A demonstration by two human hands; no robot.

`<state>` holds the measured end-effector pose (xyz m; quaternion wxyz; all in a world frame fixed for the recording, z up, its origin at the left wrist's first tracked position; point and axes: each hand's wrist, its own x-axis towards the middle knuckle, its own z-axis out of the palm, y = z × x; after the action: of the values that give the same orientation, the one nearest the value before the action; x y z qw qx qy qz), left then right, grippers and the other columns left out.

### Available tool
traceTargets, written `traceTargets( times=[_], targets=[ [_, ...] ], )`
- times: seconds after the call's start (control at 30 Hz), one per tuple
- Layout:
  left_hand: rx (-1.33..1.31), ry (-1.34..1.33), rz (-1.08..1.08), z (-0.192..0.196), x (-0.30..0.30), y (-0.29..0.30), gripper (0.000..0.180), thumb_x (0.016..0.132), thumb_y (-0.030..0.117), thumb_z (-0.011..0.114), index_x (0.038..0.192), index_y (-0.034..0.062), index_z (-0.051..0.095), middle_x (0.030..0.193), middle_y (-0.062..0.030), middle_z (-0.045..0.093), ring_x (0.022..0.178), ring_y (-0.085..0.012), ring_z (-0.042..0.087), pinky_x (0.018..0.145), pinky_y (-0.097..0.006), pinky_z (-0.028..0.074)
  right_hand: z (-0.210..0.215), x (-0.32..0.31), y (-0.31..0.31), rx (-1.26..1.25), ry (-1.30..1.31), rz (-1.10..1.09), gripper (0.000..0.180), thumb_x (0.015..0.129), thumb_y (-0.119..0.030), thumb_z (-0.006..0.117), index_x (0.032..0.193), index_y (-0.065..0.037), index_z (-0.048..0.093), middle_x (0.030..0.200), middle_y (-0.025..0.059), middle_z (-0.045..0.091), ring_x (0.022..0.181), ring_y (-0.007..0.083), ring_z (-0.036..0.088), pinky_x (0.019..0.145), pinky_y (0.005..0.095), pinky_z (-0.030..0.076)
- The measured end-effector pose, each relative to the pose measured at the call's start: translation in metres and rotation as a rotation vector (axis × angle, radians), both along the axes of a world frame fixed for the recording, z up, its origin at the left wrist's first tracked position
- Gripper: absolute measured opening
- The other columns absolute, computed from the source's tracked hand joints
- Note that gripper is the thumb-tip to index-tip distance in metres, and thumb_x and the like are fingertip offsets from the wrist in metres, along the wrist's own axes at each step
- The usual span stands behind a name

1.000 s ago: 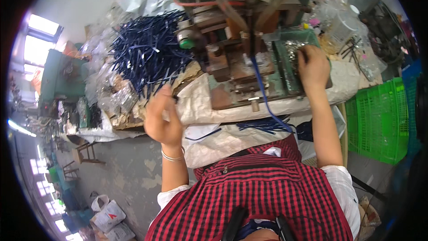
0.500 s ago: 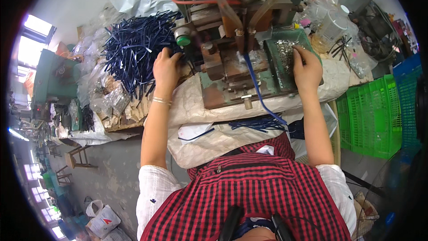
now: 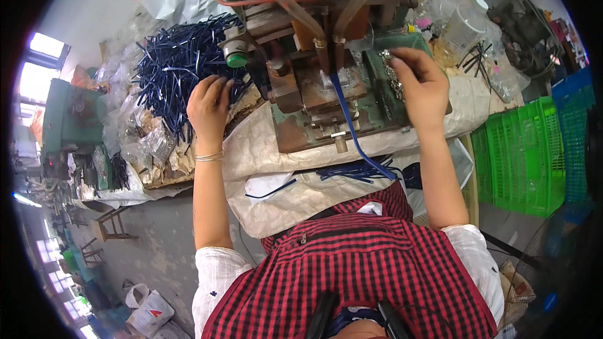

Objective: The person inserts a blue wire into a machine, places a metal component onto the wire, and operates the machine to crimp the component onto the wire. The person repeats this process with multiple wires and components.

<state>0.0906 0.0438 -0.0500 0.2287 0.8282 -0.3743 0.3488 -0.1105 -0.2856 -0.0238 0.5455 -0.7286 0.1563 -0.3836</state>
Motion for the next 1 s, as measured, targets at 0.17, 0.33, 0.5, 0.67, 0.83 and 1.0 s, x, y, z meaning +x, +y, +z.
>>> traceTargets(
  times=[0.17,0.33,0.5,0.67,0.83,1.0],
  targets=[
    [-1.042,0.562,-0.535,0.088,-0.071,-0.053,0.007,0.096,-0.003,0.069,0.102,-0.0031,0.065,0.098,-0.0141,0.074,0.088,-0.0184,0.073,0.076,-0.029,0.059,0.027,0.023,0.054,-0.022,-0.195,0.181,0.047,0.088,0.001,0.071,0.133,0.000,0.056,0.096,0.0081,0.073,0.096,0.0154,0.068,0.088,0.0269,0.051],
    [-0.850,0.350,-0.682,0.128,-0.069,-0.077,0.011,0.096,-0.004,0.069,0.103,-0.0042,0.061,0.097,-0.0164,0.074,0.088,-0.0218,0.075,0.071,-0.029,0.062,0.042,0.033,0.078,0.421,-0.232,0.326,0.053,0.088,0.002,0.070,0.136,0.004,0.049,0.092,0.0074,0.071,0.089,0.0122,0.065,0.084,0.0252,0.050],
    [-0.910,0.373,-0.651,0.131,-0.080,-0.085,0.010,0.097,-0.003,0.069,0.101,-0.0049,0.061,0.096,-0.0173,0.073,0.084,-0.0203,0.075,0.067,-0.027,0.063,0.040,0.033,0.088,0.373,-0.188,0.256,0.052,0.089,0.003,0.070,0.136,0.005,0.047,0.089,0.0059,0.069,0.086,0.0104,0.064,0.082,0.0238,0.049],
    [-0.864,0.314,-0.664,0.131,-0.077,-0.087,0.010,0.096,-0.002,0.070,0.100,-0.0043,0.061,0.096,-0.0160,0.075,0.081,-0.0166,0.074,0.068,-0.025,0.061,0.042,0.033,0.082,0.430,-0.232,0.284,0.051,0.090,0.005,0.068,0.136,0.004,0.045,0.086,0.0041,0.068,0.088,0.0107,0.063,0.084,0.0237,0.049],
    [-0.817,0.424,-0.594,0.135,-0.083,-0.082,0.009,0.097,0.001,0.071,0.101,-0.0019,0.063,0.096,-0.0144,0.077,0.079,-0.0121,0.072,0.069,-0.021,0.057,0.043,0.036,0.083,0.436,-0.272,0.278,0.052,0.091,0.005,0.067,0.137,0.004,0.043,0.089,0.0054,0.069,0.090,0.0100,0.063,0.086,0.0239,0.048],
    [-0.802,0.373,-0.636,0.133,-0.088,-0.081,0.017,0.106,0.011,0.058,0.108,-0.0053,0.061,0.095,-0.0223,0.074,0.076,-0.0215,0.073,0.064,-0.029,0.064,0.043,0.037,0.079,0.276,-0.206,0.229,0.043,0.089,0.005,0.064,0.130,0.000,0.055,0.091,0.0038,0.069,0.092,0.0098,0.062,0.088,0.0250,0.047]
  ],
)
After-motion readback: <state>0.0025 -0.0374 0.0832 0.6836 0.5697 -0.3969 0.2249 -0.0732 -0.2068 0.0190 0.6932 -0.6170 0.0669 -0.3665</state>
